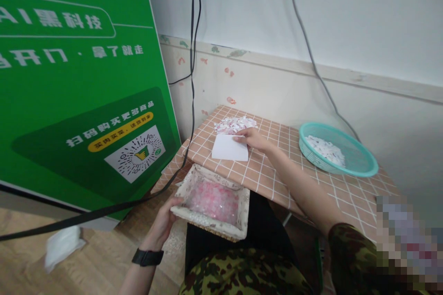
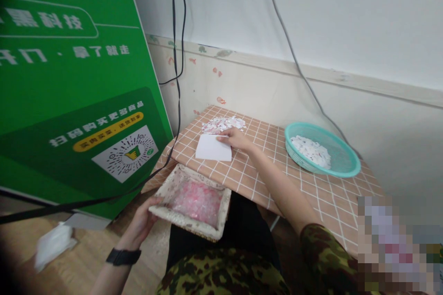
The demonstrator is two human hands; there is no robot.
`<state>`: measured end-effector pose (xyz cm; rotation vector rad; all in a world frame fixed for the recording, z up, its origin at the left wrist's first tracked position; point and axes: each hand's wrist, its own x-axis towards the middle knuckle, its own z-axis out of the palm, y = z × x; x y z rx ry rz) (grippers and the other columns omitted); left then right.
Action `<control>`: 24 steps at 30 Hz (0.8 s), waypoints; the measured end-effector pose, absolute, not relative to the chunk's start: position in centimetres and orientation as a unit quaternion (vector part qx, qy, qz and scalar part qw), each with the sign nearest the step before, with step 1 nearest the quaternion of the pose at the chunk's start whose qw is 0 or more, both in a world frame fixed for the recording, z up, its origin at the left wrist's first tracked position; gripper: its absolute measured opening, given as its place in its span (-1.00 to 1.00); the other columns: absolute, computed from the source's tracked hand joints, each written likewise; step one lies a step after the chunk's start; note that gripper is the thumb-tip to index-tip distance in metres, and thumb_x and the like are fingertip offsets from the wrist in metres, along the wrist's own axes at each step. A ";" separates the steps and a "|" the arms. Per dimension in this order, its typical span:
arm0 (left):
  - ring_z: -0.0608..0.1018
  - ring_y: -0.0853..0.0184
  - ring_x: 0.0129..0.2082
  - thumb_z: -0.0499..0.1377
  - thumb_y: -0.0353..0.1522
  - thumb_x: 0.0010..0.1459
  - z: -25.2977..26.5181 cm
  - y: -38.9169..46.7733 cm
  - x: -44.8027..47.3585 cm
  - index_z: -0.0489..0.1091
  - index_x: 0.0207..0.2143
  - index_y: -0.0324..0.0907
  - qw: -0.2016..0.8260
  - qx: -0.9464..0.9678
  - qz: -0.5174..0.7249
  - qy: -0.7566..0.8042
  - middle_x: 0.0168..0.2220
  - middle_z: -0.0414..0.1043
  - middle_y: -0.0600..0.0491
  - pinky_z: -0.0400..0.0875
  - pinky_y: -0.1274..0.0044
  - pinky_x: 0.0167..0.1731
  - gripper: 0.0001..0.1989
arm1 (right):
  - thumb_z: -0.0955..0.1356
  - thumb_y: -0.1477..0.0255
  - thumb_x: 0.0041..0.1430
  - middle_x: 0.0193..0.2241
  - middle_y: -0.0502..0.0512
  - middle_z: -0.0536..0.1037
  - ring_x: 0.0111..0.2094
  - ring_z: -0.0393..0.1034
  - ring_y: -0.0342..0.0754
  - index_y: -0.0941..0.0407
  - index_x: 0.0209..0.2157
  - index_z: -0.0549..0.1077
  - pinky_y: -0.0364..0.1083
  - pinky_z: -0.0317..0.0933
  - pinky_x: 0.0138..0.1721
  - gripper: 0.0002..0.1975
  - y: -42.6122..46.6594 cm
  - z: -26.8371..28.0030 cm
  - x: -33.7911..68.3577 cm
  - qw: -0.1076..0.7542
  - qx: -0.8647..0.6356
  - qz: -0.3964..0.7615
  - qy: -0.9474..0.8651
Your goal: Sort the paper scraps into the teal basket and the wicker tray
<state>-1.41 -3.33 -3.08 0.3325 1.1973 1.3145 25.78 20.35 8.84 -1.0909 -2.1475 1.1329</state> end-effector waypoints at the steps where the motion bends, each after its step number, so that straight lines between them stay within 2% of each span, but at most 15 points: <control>1: 0.49 0.37 -0.51 0.24 -0.37 -0.13 -3.0 -3.3 -1.4 0.48 -0.34 -0.24 0.615 0.143 0.572 0.524 -0.49 0.52 0.13 0.34 0.54 -0.47 -0.78 | 0.31 0.16 0.04 -0.56 0.07 0.47 -0.61 0.24 -0.20 0.22 -0.29 0.51 -0.20 0.08 -0.64 -0.60 20.2 8.7 25.7 0.255 -0.405 0.409 -0.777; 5: 0.49 0.35 -0.52 0.25 -0.37 -0.15 -2.8 -3.3 -1.2 0.48 -0.36 -0.25 0.609 0.141 0.576 0.527 -0.50 0.52 0.11 0.35 0.53 -0.48 -0.77 | 0.31 0.17 0.04 -0.51 0.10 0.49 -0.55 0.28 -0.17 0.24 -0.35 0.51 -0.18 0.14 -0.56 -0.61 19.3 7.9 25.2 0.317 -0.415 0.363 -0.772; 7: 0.50 0.34 -0.51 0.25 -0.37 -0.16 -2.8 -3.3 -1.2 0.48 -0.36 -0.25 0.610 0.140 0.576 0.526 -0.48 0.53 0.11 0.35 0.52 -0.46 -0.77 | 0.31 0.17 0.05 -0.46 0.11 0.51 -0.50 0.31 -0.14 0.23 -0.36 0.51 -0.17 0.16 -0.52 -0.62 18.0 7.9 24.9 0.301 -0.401 0.368 -0.783; 11: 0.49 0.34 -0.54 0.25 -0.36 -0.16 -2.9 -3.2 -1.3 0.48 -0.40 -0.26 0.615 0.135 0.564 0.535 -0.51 0.52 0.10 0.35 0.51 -0.47 -0.80 | 0.30 0.17 0.07 -0.43 0.10 0.53 -0.47 0.34 -0.14 0.20 -0.28 0.52 -0.17 0.17 -0.49 -0.62 14.9 8.9 25.3 0.213 -0.344 0.424 -0.810; 14: 0.49 0.34 -0.54 0.24 -0.35 -0.14 -3.3 -3.3 -1.1 0.48 -0.40 -0.25 0.626 0.128 0.554 0.534 -0.52 0.51 0.10 0.34 0.51 -0.48 -0.80 | 0.30 0.15 0.07 -0.42 0.09 0.53 -0.47 0.34 -0.15 0.19 -0.28 0.51 -0.18 0.17 -0.49 -0.61 14.2 9.8 27.0 0.228 -0.350 0.426 -0.802; 16: 0.48 0.34 -0.55 0.24 -0.36 -0.14 -3.9 -3.5 -0.7 0.47 -0.41 -0.24 0.633 0.122 0.550 0.532 -0.54 0.50 0.11 0.34 0.52 -0.49 -0.82 | 0.29 0.13 0.08 -0.43 0.09 0.52 -0.49 0.33 -0.14 0.19 -0.27 0.50 -0.17 0.17 -0.50 -0.59 14.9 10.2 29.0 0.290 -0.405 0.383 -0.778; 19: 0.46 0.35 -0.56 0.23 -0.36 -0.13 -4.9 -4.1 0.5 0.46 -0.43 -0.22 0.650 0.117 0.532 0.529 -0.57 0.47 0.13 0.33 0.51 -0.50 -0.85 | 0.25 0.11 0.11 -0.45 0.08 0.52 -0.48 0.34 -0.10 0.17 -0.24 0.50 -0.14 0.17 -0.49 -0.57 16.7 10.3 32.8 0.373 -0.486 0.230 -0.756; 21: 0.44 0.34 -0.57 0.22 -0.33 -0.11 -5.4 -4.5 1.5 0.45 -0.45 -0.22 0.669 0.114 0.509 0.530 -0.58 0.45 0.12 0.33 0.50 -0.49 -0.85 | 0.25 0.13 0.11 -0.45 0.10 0.54 -0.45 0.36 -0.06 0.16 -0.25 0.52 -0.12 0.18 -0.47 -0.59 17.6 10.2 35.1 0.384 -0.518 0.131 -0.753; 24: 0.46 0.32 -0.52 0.21 -0.32 -0.10 -5.5 -4.9 3.2 0.47 -0.35 -0.22 0.683 0.152 0.494 0.515 -0.48 0.50 0.08 0.32 0.49 -0.47 -0.78 | 0.26 0.18 0.13 -0.36 0.12 0.57 -0.39 0.41 -0.02 0.14 -0.24 0.53 -0.11 0.21 -0.39 -0.63 18.0 9.9 37.0 0.362 -0.508 0.086 -0.777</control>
